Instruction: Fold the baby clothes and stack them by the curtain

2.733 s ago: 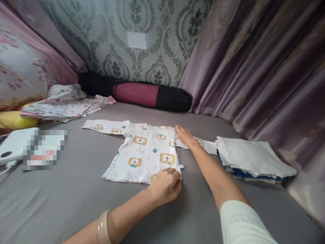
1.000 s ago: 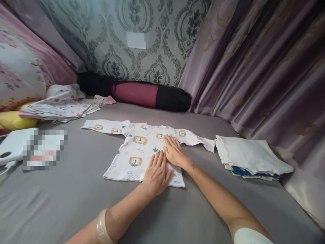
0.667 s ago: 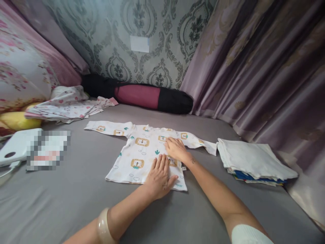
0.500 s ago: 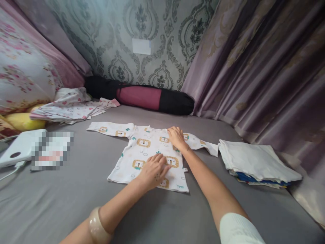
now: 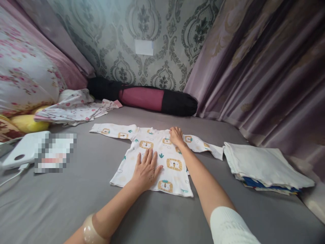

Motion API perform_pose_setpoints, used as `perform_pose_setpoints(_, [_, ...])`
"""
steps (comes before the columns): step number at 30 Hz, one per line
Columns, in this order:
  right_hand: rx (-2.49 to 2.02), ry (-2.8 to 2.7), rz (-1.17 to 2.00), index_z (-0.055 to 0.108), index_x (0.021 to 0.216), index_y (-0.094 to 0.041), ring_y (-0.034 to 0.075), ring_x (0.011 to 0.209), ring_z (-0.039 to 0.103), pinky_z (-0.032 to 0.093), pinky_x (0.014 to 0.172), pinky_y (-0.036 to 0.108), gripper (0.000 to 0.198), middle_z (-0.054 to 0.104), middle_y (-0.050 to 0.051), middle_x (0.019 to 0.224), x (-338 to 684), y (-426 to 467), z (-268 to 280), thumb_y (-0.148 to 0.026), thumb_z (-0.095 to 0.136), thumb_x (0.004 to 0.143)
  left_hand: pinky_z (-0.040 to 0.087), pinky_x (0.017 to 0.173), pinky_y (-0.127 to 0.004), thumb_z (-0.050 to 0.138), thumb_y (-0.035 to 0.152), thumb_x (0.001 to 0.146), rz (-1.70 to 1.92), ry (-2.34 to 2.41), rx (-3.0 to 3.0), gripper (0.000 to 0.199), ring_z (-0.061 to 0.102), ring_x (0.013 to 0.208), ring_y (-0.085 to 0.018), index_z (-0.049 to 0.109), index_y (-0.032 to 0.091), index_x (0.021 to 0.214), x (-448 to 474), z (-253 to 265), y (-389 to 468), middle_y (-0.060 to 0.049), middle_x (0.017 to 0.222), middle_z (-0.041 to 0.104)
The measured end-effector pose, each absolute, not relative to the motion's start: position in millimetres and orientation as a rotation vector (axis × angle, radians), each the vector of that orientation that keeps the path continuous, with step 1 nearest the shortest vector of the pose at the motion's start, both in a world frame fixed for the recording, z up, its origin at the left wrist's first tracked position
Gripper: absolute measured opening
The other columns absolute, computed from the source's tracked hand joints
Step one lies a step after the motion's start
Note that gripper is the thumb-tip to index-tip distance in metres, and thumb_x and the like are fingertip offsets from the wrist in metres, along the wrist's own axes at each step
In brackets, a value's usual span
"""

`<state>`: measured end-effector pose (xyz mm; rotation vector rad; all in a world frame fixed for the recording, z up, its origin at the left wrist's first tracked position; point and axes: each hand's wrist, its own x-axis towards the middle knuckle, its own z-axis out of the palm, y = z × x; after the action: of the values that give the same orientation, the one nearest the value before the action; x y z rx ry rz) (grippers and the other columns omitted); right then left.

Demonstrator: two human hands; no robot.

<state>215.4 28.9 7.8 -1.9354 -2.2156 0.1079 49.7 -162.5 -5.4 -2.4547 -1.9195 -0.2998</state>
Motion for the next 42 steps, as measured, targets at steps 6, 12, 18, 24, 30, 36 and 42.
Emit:
perform_pose_setpoints(6, [-1.942,-2.192,0.09,0.058,0.117,-0.02,0.026,0.113,0.046,0.032,0.093,0.035,0.029,0.055,0.011,0.123,215.5,25.7,8.0,-0.027,0.037,0.098,0.025,0.112,-0.056,0.034,0.051,0.096,-0.348,-1.958,-2.526,0.061,0.03,0.142,-0.033,0.042,0.013,0.142,47.8,4.6,-159.2,-0.017,0.152,0.035])
perform_pose_setpoints(12, [-1.8,-2.291,0.048,0.056,0.126,-0.022,0.026,0.119,0.043,0.03,0.096,0.037,0.034,0.055,0.01,0.129,180.3,25.9,25.3,-0.024,0.039,0.097,0.041,0.096,-0.043,0.035,0.039,0.097,-0.668,-2.292,-2.073,0.04,0.052,0.117,-0.028,0.059,0.019,0.122,14.1,33.7,-139.4,-0.013,0.126,0.06])
perform_pose_setpoints(18, [-1.682,-2.43,0.137,0.058,0.125,-0.026,0.025,0.119,0.042,0.032,0.093,0.035,0.036,0.057,0.008,0.128,123.4,26.6,24.3,-0.022,0.034,0.098,0.041,0.089,-0.046,0.045,0.044,0.091,-0.616,-2.668,-1.699,0.033,0.05,0.107,-0.034,0.067,0.019,0.093,-26.6,33.9,-123.0,-0.014,0.106,0.061])
perform_pose_setpoints(24, [-1.735,-2.397,0.128,0.063,0.114,-0.021,0.028,0.116,0.043,0.031,0.093,0.038,0.033,0.056,0.012,0.122,108.0,30.8,21.5,-0.017,0.037,0.095,0.042,0.087,-0.047,0.051,0.043,0.085,-0.679,-2.712,-1.747,0.027,0.051,0.105,-0.034,0.064,0.02,0.081,-30.9,22.7,-113.6,-0.013,0.103,0.06])
perform_pose_setpoints(30, [-1.798,-2.323,0.183,0.061,0.113,-0.02,0.028,0.116,0.042,0.032,0.094,0.037,0.03,0.054,0.013,0.122,102.4,33.0,20.5,-0.016,0.039,0.093,0.042,0.083,-0.043,0.052,0.035,0.084,-0.717,-2.708,-1.786,0.018,0.054,0.099,-0.03,0.062,0.021,0.078,-29.5,23.6,-109.4,-0.01,0.099,0.063])
perform_pose_setpoints(36, [-1.813,-2.213,0.156,0.057,0.113,-0.017,0.027,0.113,0.044,0.033,0.092,0.036,0.029,0.055,0.013,0.121,96.9,26.6,10.6,-0.013,0.038,0.092,0.04,0.076,-0.033,0.045,0.028,0.089,-0.853,-2.722,-1.904,0.011,0.061,0.084,-0.022,0.055,0.022,0.09,-28.1,32.2,-111.0,-0.004,0.085,0.067])
perform_pose_setpoints(42, [-1.78,-2.17,0.12,0.056,0.113,-0.017,0.027,0.111,0.044,0.033,0.091,0.035,0.03,0.056,0.012,0.119,96.4,26.5,1.8,-0.01,0.038,0.091,0.042,0.068,-0.028,0.048,0.035,0.088,-1.357,-2.855,-1.769,0.015,0.063,0.077,-0.019,0.056,0.023,0.09,-36.3,20.2,-101.9,-0.001,0.078,0.067])
